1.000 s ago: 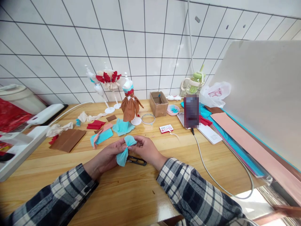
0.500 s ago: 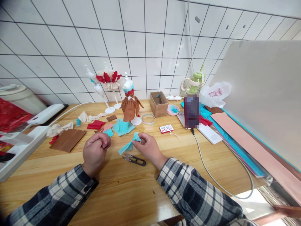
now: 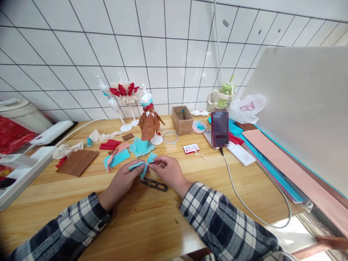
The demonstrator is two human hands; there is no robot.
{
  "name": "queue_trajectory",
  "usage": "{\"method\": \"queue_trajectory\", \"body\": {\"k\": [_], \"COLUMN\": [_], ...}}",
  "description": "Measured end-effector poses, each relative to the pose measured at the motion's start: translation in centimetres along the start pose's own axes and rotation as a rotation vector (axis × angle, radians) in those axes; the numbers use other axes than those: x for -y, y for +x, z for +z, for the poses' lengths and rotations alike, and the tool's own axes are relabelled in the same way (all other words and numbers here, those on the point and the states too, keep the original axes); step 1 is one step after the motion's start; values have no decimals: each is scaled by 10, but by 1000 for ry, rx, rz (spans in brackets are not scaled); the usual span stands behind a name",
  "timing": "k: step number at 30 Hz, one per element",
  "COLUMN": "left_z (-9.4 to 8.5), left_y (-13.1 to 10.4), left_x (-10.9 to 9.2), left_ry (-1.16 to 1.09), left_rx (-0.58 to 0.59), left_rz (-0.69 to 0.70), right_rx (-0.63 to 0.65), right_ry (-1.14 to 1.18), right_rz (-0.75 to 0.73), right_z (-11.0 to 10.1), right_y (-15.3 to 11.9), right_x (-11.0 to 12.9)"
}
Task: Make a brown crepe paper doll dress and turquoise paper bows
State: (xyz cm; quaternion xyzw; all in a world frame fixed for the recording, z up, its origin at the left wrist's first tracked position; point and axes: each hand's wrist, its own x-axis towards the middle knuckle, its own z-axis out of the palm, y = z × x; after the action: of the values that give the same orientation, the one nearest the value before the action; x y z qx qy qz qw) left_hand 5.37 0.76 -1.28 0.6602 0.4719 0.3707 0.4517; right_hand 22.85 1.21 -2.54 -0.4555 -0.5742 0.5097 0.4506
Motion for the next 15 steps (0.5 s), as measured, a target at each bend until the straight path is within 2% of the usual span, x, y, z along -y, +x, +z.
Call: {"method": "queue_trajectory", "body": {"k": [3,7,15], "left_z": [1,3,2], "left_y": [0,0,4], "left_x": [0,-1,4], "left_ry": [-96,-146,-180], "left_rx": [43,15,-34], "left_rz": [-32,-86,-72], "right_rx": [-3,-35,-19], "right_ry": [36,-10,-15], "right_rz": [18,12,68], "right_z": [1,1,-1], "right_y": [1,0,-4], "right_x": [-2,-2,6]}}
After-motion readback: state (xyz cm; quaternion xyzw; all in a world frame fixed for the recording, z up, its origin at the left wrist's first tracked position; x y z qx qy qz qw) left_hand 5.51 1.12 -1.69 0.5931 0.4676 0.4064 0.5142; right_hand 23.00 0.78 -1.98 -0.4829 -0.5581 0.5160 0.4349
